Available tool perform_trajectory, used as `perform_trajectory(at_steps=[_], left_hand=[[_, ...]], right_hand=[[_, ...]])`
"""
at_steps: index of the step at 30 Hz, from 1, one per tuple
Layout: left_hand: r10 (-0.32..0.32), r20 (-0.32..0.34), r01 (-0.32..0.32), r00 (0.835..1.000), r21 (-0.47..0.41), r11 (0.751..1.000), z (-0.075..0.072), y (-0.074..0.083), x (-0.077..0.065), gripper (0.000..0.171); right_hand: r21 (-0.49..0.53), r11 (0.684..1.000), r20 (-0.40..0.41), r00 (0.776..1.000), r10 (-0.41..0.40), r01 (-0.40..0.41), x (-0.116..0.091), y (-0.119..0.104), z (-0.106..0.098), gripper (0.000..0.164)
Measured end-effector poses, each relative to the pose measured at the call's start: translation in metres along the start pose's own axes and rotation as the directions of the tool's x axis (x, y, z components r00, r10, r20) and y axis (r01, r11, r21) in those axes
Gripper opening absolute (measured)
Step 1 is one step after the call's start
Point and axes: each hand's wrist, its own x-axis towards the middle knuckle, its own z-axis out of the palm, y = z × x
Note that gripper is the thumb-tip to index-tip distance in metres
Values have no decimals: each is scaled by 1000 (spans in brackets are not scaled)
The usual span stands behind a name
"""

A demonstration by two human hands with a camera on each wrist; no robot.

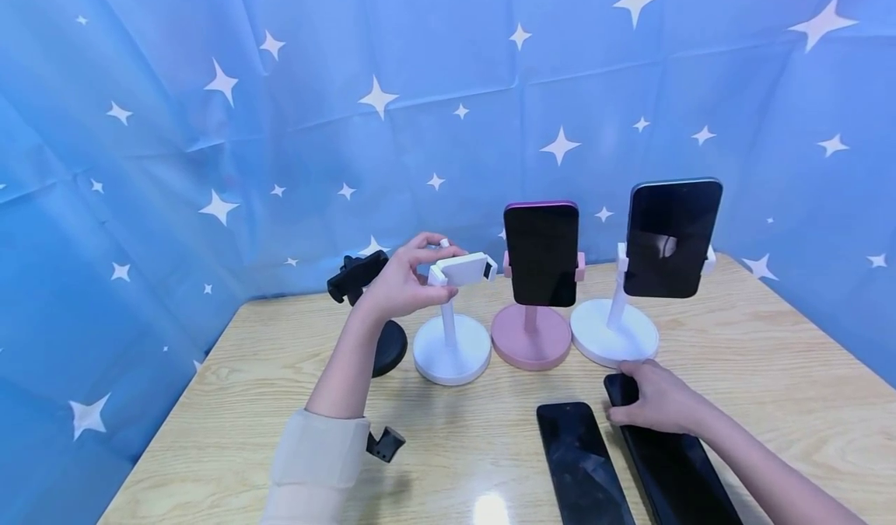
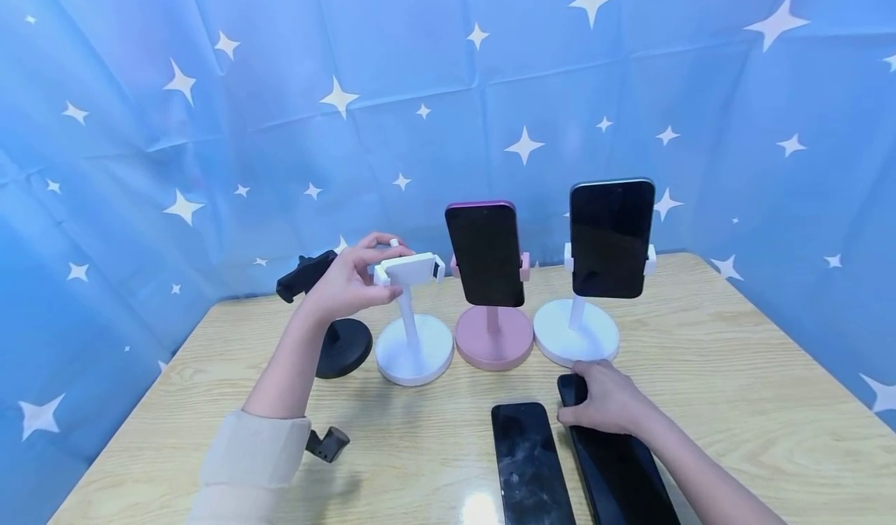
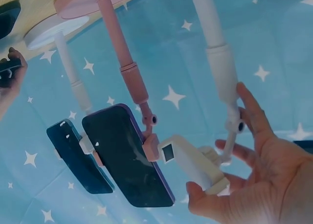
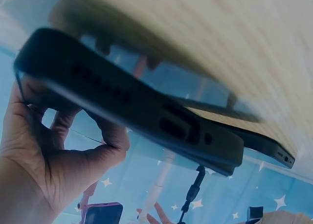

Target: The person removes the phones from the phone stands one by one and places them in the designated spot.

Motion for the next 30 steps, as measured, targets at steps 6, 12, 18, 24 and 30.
perform_trajectory(at_steps=[6, 12, 18, 24, 30], left_hand=[[-12, 9, 11, 1000, 35, 999, -1, 4, -1, 43], [-23, 16, 22, 1000, 73, 997, -3, 9, -2, 42], [-23, 6, 22, 1000, 75, 997, -2, 8, -3, 42], [-32, -16, 33, 999, 83, 996, -2, 9, -3, 44], [-33, -30, 35, 999, 64, 997, 0, 10, -3, 46]], right_hand=[[12, 1000, -8, 1000, -21, 21, 1, 2, 3, 65], [28, 1000, 18, 1000, -3, 3, 3, 5, 5, 67], [48, 999, 61, 998, -3, 0, 5, 8, 5, 62], [15, 1000, 80, 997, -3, 2, 7, 8, 6, 62], [-72, 997, 66, 997, 44, -39, 7, 4, 6, 62]])
